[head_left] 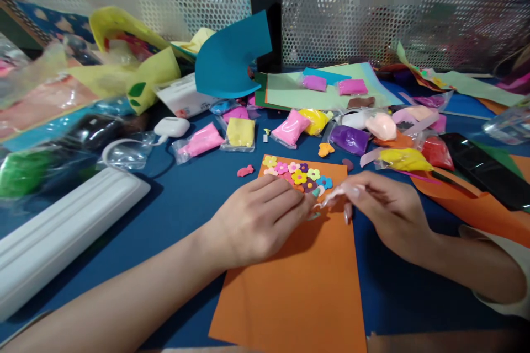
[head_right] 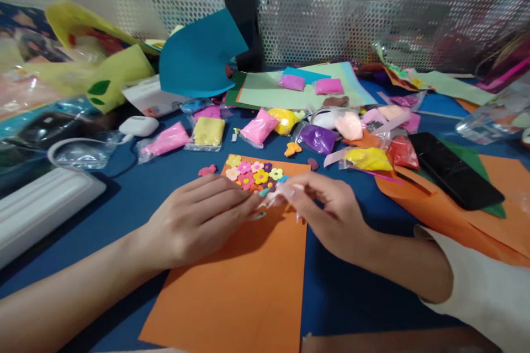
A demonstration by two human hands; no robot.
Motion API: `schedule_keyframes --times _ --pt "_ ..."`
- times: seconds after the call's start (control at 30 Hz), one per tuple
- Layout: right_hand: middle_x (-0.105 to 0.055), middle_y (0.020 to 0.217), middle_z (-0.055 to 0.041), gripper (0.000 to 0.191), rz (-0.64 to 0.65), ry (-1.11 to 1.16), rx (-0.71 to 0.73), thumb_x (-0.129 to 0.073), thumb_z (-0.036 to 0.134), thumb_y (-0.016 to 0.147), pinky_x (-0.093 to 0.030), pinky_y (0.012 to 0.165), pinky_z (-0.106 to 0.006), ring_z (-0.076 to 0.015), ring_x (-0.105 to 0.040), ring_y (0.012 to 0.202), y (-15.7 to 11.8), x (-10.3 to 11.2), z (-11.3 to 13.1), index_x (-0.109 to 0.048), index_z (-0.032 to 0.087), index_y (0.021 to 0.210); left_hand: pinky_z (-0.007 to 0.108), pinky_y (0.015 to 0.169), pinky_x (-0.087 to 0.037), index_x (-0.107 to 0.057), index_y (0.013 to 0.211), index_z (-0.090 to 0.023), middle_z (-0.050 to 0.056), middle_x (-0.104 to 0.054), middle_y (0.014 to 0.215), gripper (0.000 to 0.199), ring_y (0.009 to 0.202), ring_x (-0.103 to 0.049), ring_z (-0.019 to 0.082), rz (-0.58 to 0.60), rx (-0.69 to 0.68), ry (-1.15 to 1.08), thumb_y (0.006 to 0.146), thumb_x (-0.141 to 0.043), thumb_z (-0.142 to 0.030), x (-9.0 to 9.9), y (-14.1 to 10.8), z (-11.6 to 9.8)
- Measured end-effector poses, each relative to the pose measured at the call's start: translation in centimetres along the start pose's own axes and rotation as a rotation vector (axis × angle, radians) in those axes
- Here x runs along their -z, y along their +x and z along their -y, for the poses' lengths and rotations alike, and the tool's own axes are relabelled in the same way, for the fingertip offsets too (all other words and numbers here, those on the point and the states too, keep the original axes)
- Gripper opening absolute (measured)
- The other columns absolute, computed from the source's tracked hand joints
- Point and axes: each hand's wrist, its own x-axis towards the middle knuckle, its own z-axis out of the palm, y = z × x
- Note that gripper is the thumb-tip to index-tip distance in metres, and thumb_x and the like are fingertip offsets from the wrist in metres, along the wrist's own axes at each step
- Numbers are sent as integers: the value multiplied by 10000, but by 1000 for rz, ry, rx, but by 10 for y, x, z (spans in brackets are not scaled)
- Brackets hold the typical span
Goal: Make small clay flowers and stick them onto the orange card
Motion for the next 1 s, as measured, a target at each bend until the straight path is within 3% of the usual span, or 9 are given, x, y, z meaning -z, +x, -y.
schedule_keyframes --times 0.1,0.3,0.53,0.7,0.83,0.93,1.0 --pt "-646 714 -12 248 -100 89 -136 -466 353 910 -468 442 -195 -83 -548 487 3 1 -4 -581 181 774 261 575 -450 -591 871 -121 36 -658 696 167 625 -577 130 -35 2 3 906 -428 -119 1 -3 4" --pt "-566 655 -18 330 28 195 -170 -406 428 920 -492 492 -223 -115 -548 554 5 2 -7 -514 199 709 251 516 -406 -564 688 -146 3 -565 562 231 533 -503 122 -59 28 -7 890 -520 -249 0 -3 4" --pt "-540 653 12 279 67 178 -166 -578 322 845 -454 523 -208 -92 -524 577 0 2 -5 -427 184 656 272 626 -463 -553 1034 -74 78 -598 777 219 685 -534 151 -4 90 2 901 -379 -64 -4 -2 3" --pt "-535 613 1 362 177 224 -149 -410 382 928 -442 525 -202 -86 -515 554 1 3 -2 -488 169 645 266 594 -457 -581 883 -97 69 -645 766 151 673 -561 154 -9 34 -56 901 -431 -97 -2 -6 6" --pt "-577 677 -13 350 173 213 -209 -396 421 930 -454 527 -202 -91 -537 577 2 2 -2 -536 170 731 263 558 -454 -577 808 -98 55 -632 671 145 619 -562 153 -17 27 -84 894 -462 -112 -3 -6 6" --pt "-559 650 -5 353 181 130 -176 -360 384 950 -456 533 -209 -93 -539 572 2 3 -4 -498 173 704 281 565 -470 -575 907 -55 82 -646 711 149 639 -574 166 -29 -2 -61 896 -428 -79 -5 -5 4" --pt "-567 656 -10 330 235 17 -52 -325 309 963 -464 561 -221 -101 -561 602 -1 4 -3 -480 174 705 291 593 -488 -570 956 -52 97 -658 758 177 677 -583 172 -28 -8 -42 904 -403 -76 -5 -4 4"
